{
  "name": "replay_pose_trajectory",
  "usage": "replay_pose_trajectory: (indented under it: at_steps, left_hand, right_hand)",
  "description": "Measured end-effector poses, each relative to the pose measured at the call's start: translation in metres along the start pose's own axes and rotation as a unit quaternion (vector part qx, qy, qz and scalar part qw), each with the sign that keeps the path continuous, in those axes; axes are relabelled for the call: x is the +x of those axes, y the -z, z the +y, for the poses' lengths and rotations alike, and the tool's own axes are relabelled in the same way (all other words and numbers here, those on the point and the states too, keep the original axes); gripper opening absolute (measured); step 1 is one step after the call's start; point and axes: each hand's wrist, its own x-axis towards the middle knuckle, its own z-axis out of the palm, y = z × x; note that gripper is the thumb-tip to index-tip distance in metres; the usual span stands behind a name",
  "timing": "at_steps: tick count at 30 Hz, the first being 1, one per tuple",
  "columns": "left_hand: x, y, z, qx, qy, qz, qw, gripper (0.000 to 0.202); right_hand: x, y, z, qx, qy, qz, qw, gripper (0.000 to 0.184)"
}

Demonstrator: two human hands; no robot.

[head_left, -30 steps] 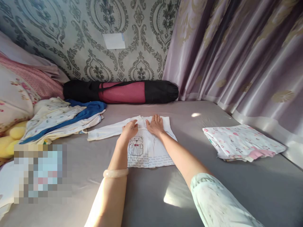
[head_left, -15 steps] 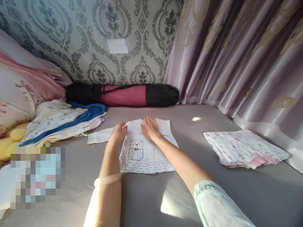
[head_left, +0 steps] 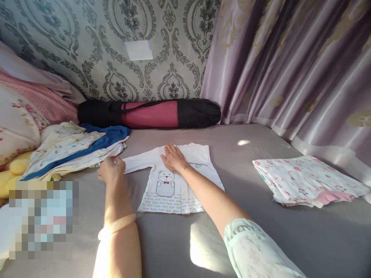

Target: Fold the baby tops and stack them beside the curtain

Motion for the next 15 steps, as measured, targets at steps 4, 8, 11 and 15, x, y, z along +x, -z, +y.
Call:
replay_pose_trajectory:
  at_steps: [4,8,11,15]
  left_hand:
    - [-0.003,-0.006,-0.009,0.003,0.045,0.034,0.998,0.043]
    - [-0.004,-0.013,-0.013,0.014,0.069,0.035,0.997,0.055]
    - [-0.003,-0.014,-0.015,0.006,0.091,0.053,0.994,0.060]
    - [0.005,-0.012,-0.018,0.028,0.107,0.045,0.993,0.060]
  right_hand:
    - [-0.002,0.004,-0.001,-0.002,0.005,-0.006,1.000,0.064]
    - [-0.001,0.006,-0.001,-0.007,0.007,-0.012,1.000,0.065]
    - [-0.001,0.007,-0.001,-0.007,0.003,-0.019,1.000,0.064]
    - [-0.002,0.007,-0.002,-0.005,0.001,-0.023,1.000,0.064]
